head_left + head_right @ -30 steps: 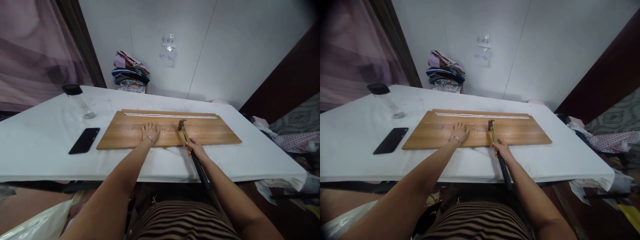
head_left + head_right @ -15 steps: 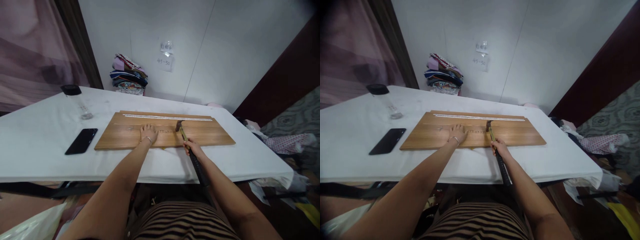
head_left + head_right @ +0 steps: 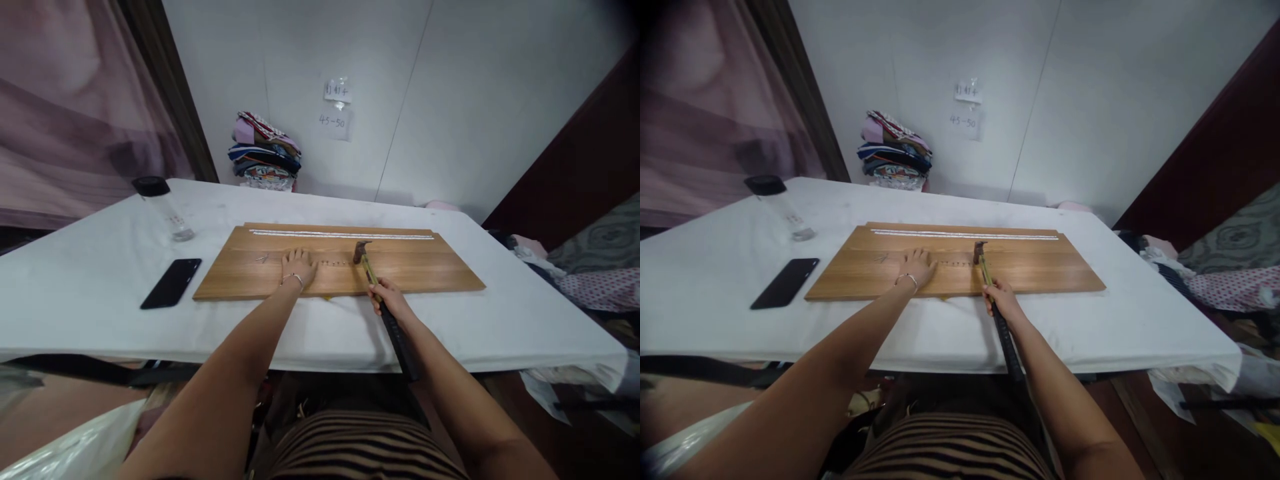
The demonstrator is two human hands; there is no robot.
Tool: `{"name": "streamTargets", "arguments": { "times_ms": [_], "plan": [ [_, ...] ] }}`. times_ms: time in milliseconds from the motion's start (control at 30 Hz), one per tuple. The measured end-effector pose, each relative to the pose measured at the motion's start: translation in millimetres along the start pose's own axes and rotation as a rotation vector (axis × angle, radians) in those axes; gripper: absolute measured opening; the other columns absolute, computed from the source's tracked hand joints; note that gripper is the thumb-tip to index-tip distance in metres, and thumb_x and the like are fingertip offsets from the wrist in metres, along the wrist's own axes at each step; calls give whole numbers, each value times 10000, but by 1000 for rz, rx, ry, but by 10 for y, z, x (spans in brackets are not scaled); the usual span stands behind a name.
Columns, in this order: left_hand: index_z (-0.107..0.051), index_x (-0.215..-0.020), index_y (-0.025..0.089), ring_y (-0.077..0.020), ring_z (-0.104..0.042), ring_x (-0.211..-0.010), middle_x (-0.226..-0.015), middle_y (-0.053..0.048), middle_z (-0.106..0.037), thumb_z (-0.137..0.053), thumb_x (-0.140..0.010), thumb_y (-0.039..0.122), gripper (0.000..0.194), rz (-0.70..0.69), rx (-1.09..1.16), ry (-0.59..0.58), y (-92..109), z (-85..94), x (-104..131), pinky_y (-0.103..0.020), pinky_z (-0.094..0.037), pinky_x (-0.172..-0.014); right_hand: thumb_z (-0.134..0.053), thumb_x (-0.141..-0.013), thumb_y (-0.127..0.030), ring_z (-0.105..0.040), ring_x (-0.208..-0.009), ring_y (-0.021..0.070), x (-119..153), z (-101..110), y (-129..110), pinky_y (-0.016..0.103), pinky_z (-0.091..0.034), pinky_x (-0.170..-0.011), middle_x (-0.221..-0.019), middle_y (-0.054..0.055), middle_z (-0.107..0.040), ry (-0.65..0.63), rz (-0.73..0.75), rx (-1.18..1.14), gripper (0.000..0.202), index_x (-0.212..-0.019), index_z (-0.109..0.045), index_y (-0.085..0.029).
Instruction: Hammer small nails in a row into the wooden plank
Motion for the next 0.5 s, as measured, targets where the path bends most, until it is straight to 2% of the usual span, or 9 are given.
{"name": "streamTargets", "arguments": {
  "times_ms": [267, 500],
  "plan": [
    [-581, -1382, 163, -319, -404, -1442, -1550, -157, -503, -358, -979, 467, 551, -14, -4, 27, -24, -28, -14, -507, -304, -1180, -731, -645, -416, -395, -322, 54, -67, 3, 78, 186, -342, -273, -551, -87, -539, 36, 31, -5, 343, -765, -465, -236],
    [-584, -1377, 175, -320, -414, -1431, -1535, -155, -516, -345, -990, 449, 531, -17, 5, 33, -30, -33, -18, -506, -309, -1176, -724, -611, -430, -416, -338, 63, -60, 4, 54, 191, -351, -272, -571, -92, -547, 32, 17, -15, 362, -802, -484, -238]
  ]
}}
Point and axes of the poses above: each hand's wrist, its own x-axis away from the middle knuckle, its own z-axis out of the back of the hand, y = z × x, the point moved 3 cm from there along -x, towards the middle knuckle
